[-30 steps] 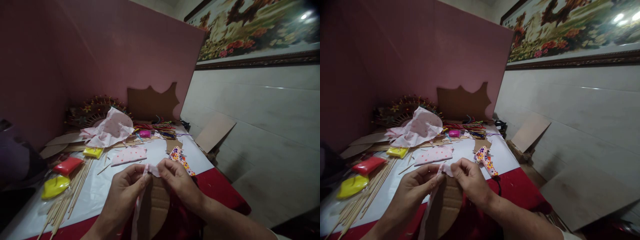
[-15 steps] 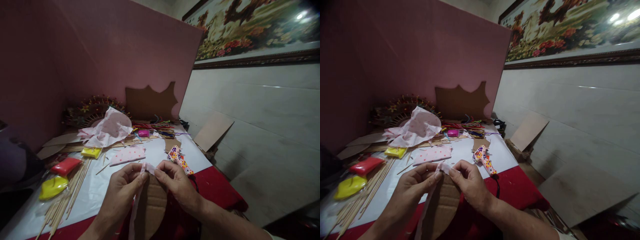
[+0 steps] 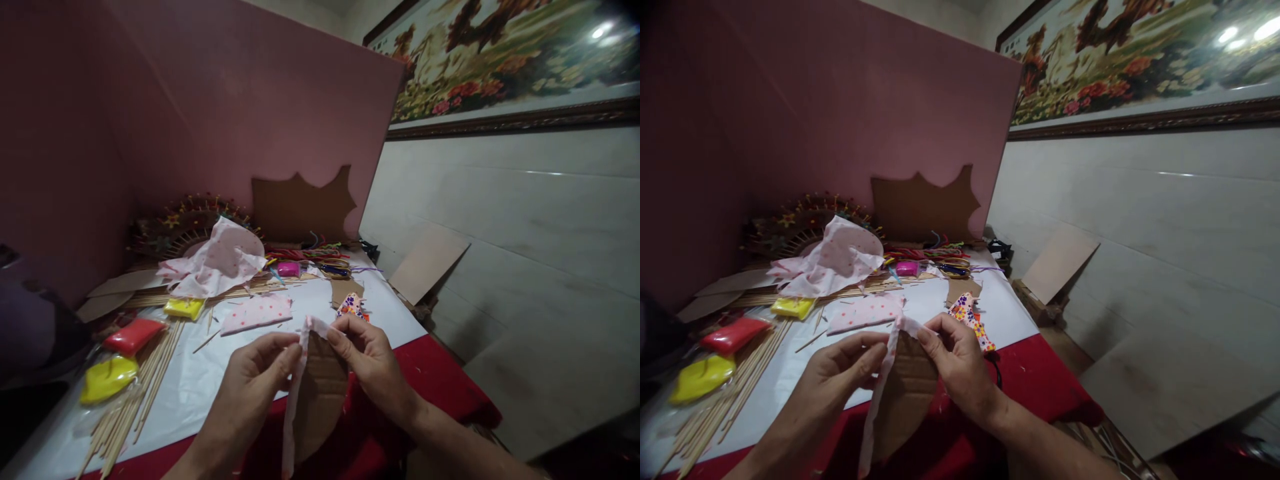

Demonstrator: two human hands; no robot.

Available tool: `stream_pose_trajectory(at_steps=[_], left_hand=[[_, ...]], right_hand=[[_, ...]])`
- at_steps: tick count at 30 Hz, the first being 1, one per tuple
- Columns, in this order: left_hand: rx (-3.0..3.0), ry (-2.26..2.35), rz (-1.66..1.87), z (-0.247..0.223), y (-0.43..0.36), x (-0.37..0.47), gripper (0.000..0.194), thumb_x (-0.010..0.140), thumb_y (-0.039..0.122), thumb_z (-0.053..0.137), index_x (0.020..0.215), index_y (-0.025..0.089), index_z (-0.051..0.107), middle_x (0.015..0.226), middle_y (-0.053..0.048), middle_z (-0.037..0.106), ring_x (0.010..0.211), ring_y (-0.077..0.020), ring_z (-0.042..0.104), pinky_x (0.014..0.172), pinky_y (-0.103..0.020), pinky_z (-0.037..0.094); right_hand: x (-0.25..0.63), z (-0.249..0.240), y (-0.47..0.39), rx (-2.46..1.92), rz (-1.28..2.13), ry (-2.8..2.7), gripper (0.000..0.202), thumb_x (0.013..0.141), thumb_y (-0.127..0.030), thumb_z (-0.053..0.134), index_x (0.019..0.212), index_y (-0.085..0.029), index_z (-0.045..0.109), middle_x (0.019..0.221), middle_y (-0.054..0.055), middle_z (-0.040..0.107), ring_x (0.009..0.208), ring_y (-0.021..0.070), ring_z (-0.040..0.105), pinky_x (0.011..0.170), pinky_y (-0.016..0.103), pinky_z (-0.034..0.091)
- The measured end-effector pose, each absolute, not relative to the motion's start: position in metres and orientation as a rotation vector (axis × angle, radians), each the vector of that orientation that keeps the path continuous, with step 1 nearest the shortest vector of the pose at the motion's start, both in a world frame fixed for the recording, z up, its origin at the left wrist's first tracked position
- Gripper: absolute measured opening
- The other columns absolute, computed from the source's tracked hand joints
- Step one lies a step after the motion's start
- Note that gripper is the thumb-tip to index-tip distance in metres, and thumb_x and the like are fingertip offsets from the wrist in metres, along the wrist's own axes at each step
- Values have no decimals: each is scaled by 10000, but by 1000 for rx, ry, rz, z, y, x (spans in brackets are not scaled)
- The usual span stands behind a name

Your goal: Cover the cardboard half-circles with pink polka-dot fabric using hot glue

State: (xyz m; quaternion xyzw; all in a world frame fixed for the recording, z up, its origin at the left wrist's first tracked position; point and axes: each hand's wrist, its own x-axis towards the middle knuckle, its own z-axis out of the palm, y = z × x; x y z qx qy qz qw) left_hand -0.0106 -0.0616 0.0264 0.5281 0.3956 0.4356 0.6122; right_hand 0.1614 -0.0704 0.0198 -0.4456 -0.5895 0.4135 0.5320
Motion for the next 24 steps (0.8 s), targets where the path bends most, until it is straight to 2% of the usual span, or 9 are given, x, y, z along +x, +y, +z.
stream_pose_trajectory(at_steps=[3, 7, 11, 15, 17, 20, 24], left_hand=[[1299, 876, 901, 24, -63, -10, 247, 752, 379, 652, 764, 142, 723, 598, 4, 600, 553, -112, 494, 509, -206, 376], [1323, 840, 857, 20, -63, -9, 244, 771, 379, 631, 807, 160, 734, 607, -1, 606, 550, -118, 483, 505, -208, 366], [1336, 816, 897, 20, -65, -8, 258, 785, 387, 617, 832, 156, 724, 656, -17, 635, 615, -136, 521, 557, -220, 400], [1271, 846, 968, 20, -66, -5, 313, 783, 432, 604, 840, 141, 704, 686, -32, 658, 591, -131, 525, 528, -218, 408], [1250, 837, 972, 21, -66, -4, 305, 772, 431, 620, 845, 147, 702, 686, -29, 660, 572, -121, 521, 505, -208, 409], [1237, 808, 947, 22, -65, -4, 280, 745, 407, 660, 845, 150, 704, 662, -21, 647, 574, -124, 541, 496, -204, 434], [1112, 848, 1003, 25, -63, -7, 347, 790, 463, 582, 888, 148, 690, 765, -70, 686, 684, -185, 630, 587, -280, 514]], right_hand=[[159, 17, -71, -1092, 922, -1412, 331, 820, -469, 576, 690, -168, 528, 630, -27, 430, 571, 103, 376, 494, 217, 313], [155, 11, -71, -1100, 918, -1410, 354, 817, -493, 569, 682, -170, 518, 623, -31, 426, 575, 106, 382, 515, 220, 328], [155, 9, -71, -1050, 1064, -1406, 371, 813, -533, 555, 725, -174, 528, 658, -25, 461, 588, 107, 416, 530, 215, 356], [156, 11, -72, -933, 1294, -1282, 431, 749, -604, 589, 845, -186, 549, 721, -14, 535, 659, 129, 509, 622, 241, 417], [156, 12, -72, -897, 1381, -1228, 428, 715, -587, 640, 807, -177, 564, 708, -15, 545, 660, 128, 522, 644, 250, 425], [163, 11, -68, -891, 1459, -1230, 392, 727, -537, 660, 772, -155, 589, 707, -6, 556, 650, 122, 518, 628, 246, 417], [180, 14, -59, -924, 1470, -1377, 358, 740, -484, 674, 741, -140, 574, 666, -24, 524, 599, 93, 472, 574, 216, 365]])
